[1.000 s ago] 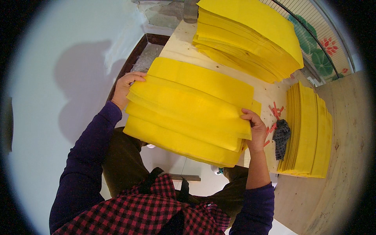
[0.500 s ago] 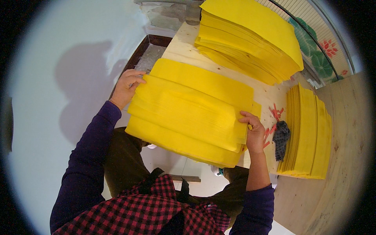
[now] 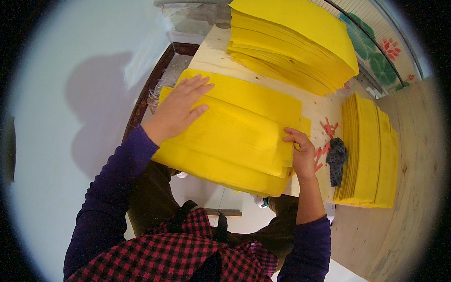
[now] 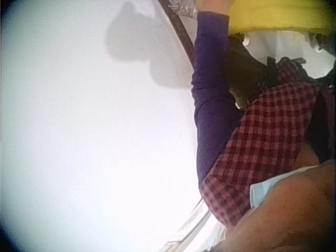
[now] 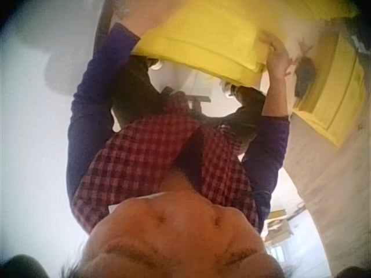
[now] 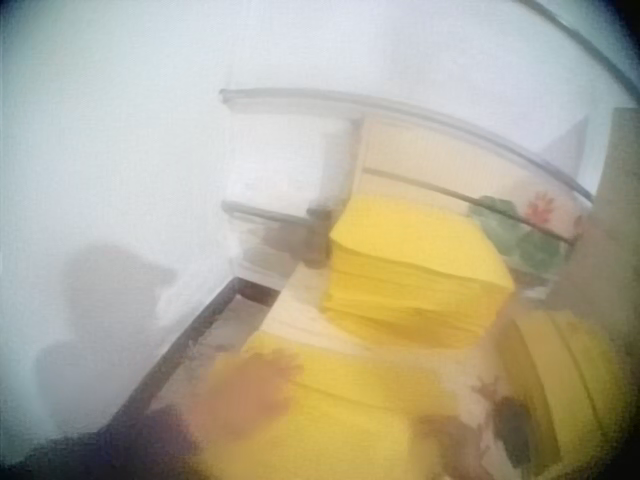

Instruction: The person folds yellow paper sheets in half and stacks them on a table. The person repeats this process for multiple sheets, creating a growing stack of folded paper.

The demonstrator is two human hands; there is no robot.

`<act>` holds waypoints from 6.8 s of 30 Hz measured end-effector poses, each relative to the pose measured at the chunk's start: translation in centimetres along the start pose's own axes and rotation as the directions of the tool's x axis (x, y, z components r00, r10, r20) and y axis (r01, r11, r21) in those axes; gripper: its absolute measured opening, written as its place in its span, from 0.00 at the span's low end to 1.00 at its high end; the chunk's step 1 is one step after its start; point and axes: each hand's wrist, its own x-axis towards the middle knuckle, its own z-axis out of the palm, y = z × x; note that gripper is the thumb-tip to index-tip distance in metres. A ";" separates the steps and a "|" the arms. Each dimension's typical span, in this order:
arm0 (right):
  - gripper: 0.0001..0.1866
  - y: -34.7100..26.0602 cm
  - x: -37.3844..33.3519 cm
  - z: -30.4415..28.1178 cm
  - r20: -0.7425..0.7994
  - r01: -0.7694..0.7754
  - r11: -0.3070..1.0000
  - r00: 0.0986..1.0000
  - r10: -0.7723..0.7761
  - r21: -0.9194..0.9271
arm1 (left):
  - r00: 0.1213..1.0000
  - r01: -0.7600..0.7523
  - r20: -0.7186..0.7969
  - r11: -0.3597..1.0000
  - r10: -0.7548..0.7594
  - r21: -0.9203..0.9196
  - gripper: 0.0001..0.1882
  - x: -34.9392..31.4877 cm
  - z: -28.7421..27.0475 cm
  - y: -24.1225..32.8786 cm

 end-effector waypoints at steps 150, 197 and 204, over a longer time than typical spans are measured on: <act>0.43 -4.8 -0.9 7.2 -0.085 -0.205 0.589 0.970 0.226 -0.782 | 0.801 0.562 0.018 0.762 -0.598 0.321 0.38 -3.2 5.1 1.0; 0.18 -10.2 8.9 11.3 0.326 0.175 0.880 0.945 -0.025 -0.442 | 0.817 0.575 -0.025 0.808 -0.577 0.126 0.37 -3.9 4.8 0.5; 0.18 -11.7 12.5 13.4 0.505 0.046 0.882 0.833 0.225 -0.470 | 0.810 0.585 -0.050 0.810 -0.584 0.029 0.35 -4.0 4.6 0.2</act>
